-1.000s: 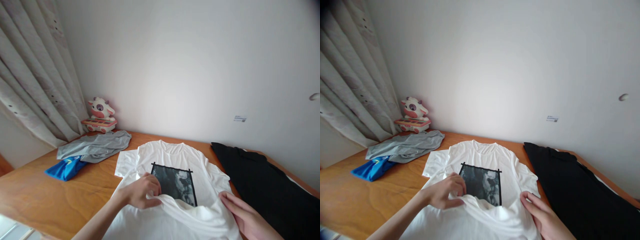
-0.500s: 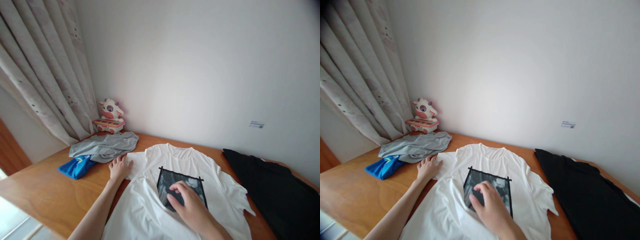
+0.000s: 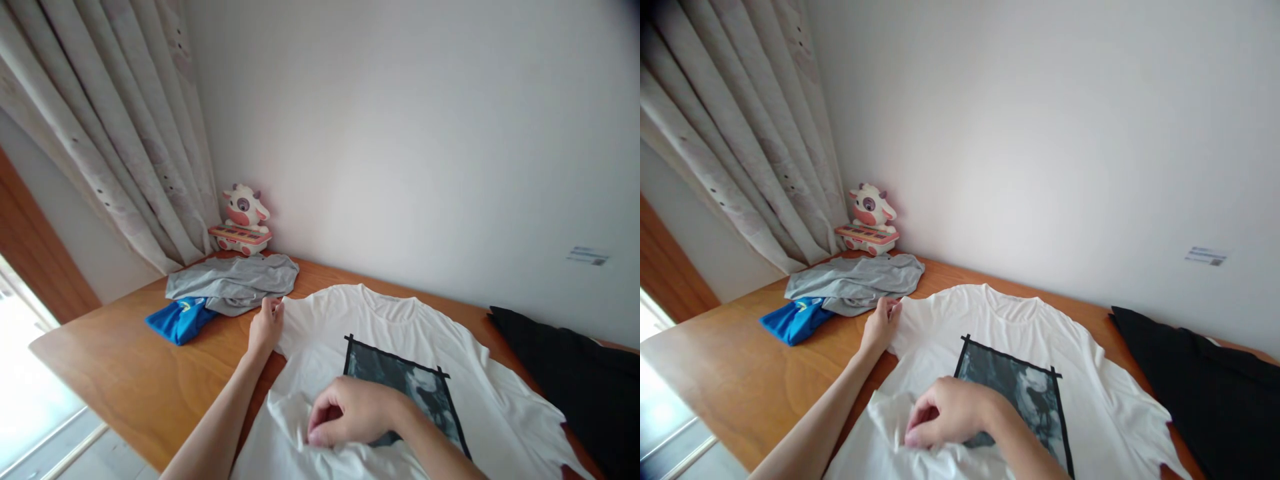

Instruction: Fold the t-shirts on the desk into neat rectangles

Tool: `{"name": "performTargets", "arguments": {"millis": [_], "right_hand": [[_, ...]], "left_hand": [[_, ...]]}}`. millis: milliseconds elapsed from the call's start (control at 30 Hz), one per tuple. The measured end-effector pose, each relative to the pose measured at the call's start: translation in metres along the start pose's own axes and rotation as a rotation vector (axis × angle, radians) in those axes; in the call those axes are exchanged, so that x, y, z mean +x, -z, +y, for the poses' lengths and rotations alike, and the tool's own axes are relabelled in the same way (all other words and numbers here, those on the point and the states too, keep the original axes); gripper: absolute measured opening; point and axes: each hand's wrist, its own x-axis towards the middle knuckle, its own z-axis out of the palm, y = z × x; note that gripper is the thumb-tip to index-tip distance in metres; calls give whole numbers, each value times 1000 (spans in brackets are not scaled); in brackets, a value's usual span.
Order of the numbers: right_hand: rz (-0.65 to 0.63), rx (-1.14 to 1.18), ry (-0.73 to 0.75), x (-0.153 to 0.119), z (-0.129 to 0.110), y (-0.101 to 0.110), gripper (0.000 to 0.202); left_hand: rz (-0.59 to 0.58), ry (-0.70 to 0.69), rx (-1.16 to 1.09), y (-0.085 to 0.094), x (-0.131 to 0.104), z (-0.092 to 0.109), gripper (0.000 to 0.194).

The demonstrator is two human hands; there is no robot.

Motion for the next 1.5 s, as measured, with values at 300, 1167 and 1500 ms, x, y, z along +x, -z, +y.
{"name": "performTargets", "arguments": {"millis": [300,1167,1500], "right_hand": [[737,-512,-39,77,42,54,38],[783,-490,-254,145,90,104,53],[1133,33,-10,108,79,61,51]], "left_hand": [[215,109,-178,-7,3,-10,24],[370,-39,-308,-26,19,-29,21],[88,-782,-230,-11,-17,18,27]]}}
